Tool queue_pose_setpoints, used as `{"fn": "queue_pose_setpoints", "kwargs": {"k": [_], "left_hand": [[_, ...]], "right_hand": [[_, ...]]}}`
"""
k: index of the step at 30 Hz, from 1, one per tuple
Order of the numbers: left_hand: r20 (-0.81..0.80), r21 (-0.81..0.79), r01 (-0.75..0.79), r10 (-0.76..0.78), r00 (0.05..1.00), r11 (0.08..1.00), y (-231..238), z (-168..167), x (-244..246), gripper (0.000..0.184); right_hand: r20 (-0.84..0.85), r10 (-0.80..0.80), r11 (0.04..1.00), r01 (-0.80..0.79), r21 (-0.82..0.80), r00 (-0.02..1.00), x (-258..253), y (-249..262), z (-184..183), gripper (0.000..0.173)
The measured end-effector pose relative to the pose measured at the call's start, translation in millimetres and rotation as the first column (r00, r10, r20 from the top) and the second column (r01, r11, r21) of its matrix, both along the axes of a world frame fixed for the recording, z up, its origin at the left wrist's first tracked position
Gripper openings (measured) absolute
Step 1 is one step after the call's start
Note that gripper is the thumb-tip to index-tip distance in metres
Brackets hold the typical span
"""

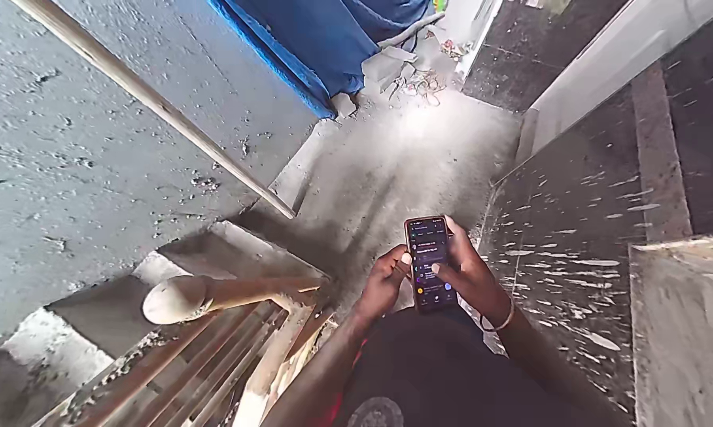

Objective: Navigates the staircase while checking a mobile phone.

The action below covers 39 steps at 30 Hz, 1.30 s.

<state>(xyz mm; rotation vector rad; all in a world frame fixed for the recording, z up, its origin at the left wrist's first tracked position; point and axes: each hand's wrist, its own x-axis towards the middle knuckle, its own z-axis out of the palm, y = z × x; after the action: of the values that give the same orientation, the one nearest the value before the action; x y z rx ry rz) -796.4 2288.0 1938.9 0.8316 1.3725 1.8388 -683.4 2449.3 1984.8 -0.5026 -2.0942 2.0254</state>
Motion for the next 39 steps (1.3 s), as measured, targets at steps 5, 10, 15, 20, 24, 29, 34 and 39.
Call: {"fn": "queue_pose_setpoints", "kwargs": {"k": [5,10,15,20,24,29,34,39], "left_hand": [[0.034,-0.001,-0.025,0.025,0.999,1.0,38,-6,-25,0.033],[0.051,0.046,-0.123,0.121,0.991,0.991,73,5,-44,0.031],[0.098,0.133,-0.256,0.245,0.965,0.957,90,7,-54,0.032],[0.105,0.171,-0.389,0.376,0.921,0.905,76,6,-56,0.033],[0.059,0.139,-0.449,0.446,0.893,0.883,40,9,-48,0.033],[0.019,0.093,-0.514,0.514,0.857,0.853,-6,11,-41,0.035],[0.007,0.09,-0.546,0.548,0.836,0.833,-32,9,-28,0.035],[0.024,0.125,-0.572,0.574,0.818,0.81,-42,5,-16,0.034]], "right_hand": [[-0.024,0.078,0.997,-0.079,-0.012,0.997,-28,47,-5,0.091],[-0.024,0.239,0.971,-0.239,0.008,0.971,-64,98,12,0.09],[-0.053,0.406,0.914,-0.406,0.017,0.912,-104,126,26,0.087],[-0.088,0.521,0.852,-0.524,-0.015,0.849,-132,117,29,0.087],[-0.11,0.576,0.811,-0.583,-0.045,0.81,-142,88,25,0.084],[-0.159,0.617,0.768,-0.634,-0.095,0.771,-144,50,17,0.082],[-0.155,0.63,0.752,-0.648,-0.12,0.761,-139,23,15,0.08],[-0.153,0.65,0.734,-0.668,-0.127,0.744,-134,10,17,0.081]]}}
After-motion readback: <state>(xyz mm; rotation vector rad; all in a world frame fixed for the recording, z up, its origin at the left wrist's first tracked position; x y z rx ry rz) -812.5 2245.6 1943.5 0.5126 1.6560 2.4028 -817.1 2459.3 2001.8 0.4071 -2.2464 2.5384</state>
